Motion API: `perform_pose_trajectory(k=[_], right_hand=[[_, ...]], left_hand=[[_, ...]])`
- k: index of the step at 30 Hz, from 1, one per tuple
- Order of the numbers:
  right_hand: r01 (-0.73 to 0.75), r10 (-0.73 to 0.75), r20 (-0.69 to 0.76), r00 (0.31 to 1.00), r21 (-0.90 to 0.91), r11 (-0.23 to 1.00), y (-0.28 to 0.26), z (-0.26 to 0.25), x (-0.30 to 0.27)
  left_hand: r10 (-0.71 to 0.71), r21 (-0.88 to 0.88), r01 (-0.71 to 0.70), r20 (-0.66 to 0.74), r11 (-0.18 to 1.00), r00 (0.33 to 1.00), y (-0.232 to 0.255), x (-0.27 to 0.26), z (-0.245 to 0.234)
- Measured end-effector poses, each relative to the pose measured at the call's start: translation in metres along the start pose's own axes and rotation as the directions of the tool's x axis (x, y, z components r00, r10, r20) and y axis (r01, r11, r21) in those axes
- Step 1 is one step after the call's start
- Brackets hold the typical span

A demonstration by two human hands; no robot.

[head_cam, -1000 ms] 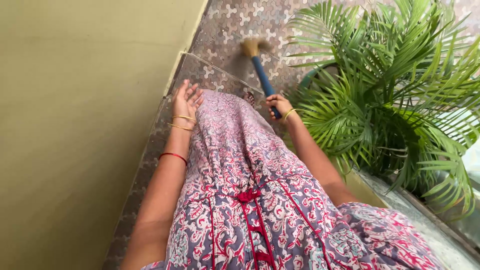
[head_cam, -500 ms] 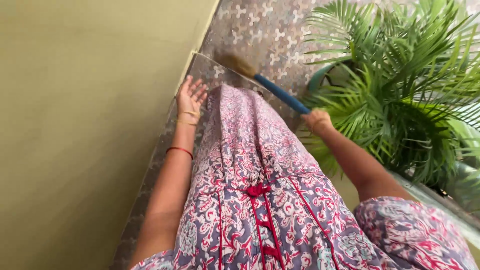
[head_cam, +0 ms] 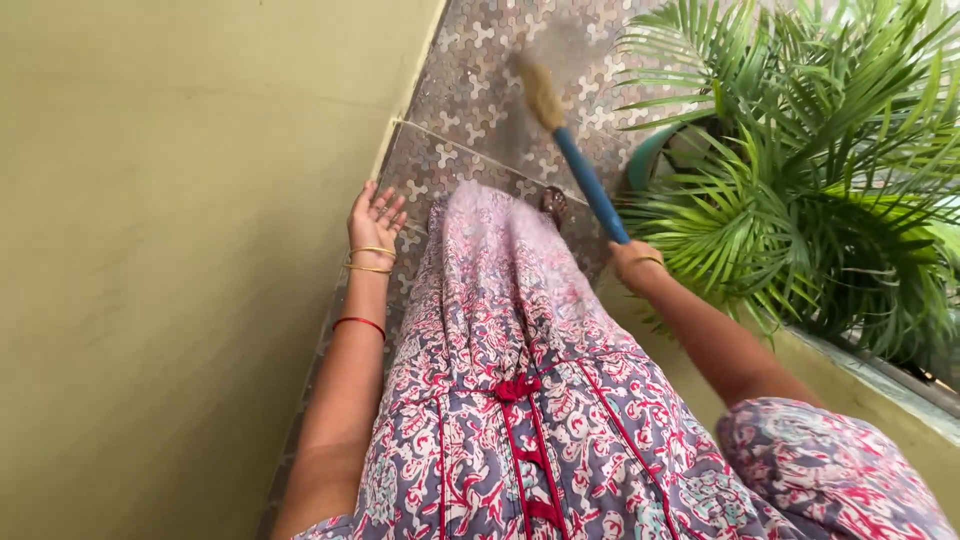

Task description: The person is sweeping the tiled floor of a narrow balcony or corridor using a traditional broom with a blue handle.

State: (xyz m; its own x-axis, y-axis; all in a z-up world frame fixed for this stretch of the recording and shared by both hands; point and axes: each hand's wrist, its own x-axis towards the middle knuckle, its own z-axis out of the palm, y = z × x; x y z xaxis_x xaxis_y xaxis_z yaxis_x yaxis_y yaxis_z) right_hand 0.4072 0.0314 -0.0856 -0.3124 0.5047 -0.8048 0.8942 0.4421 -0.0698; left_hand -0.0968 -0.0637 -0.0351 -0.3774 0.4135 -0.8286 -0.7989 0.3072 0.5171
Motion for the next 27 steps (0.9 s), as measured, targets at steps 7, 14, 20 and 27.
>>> perform_pose_trajectory(k=[7, 14, 20, 27], right_hand=[[0.046, 0.049, 0.239, 0.970, -0.377, 0.925, 0.082, -0.016, 0.017], [-0.087, 0.121, 0.136, 0.983, -0.235, 0.968, 0.109, 0.024, 0.042], [0.067, -0.027, 0.207, 0.978, -0.186, 0.980, 0.119, 0.011, 0.004], [0.252, -0.141, 0.258, 0.956, -0.472, 0.845, 0.160, 0.037, 0.089]], left_hand=[[0.006, -0.034, -0.006, -0.020, 0.999, 1.000, -0.023, -0.007, 0.018], [0.001, -0.059, -0.004, -0.048, 0.998, 0.999, -0.062, -0.032, 0.043], [0.011, -0.075, -0.015, -0.061, 0.997, 0.998, -0.073, -0.047, 0.070], [0.048, -0.104, -0.056, -0.076, 0.993, 0.996, -0.077, -0.055, 0.083]])
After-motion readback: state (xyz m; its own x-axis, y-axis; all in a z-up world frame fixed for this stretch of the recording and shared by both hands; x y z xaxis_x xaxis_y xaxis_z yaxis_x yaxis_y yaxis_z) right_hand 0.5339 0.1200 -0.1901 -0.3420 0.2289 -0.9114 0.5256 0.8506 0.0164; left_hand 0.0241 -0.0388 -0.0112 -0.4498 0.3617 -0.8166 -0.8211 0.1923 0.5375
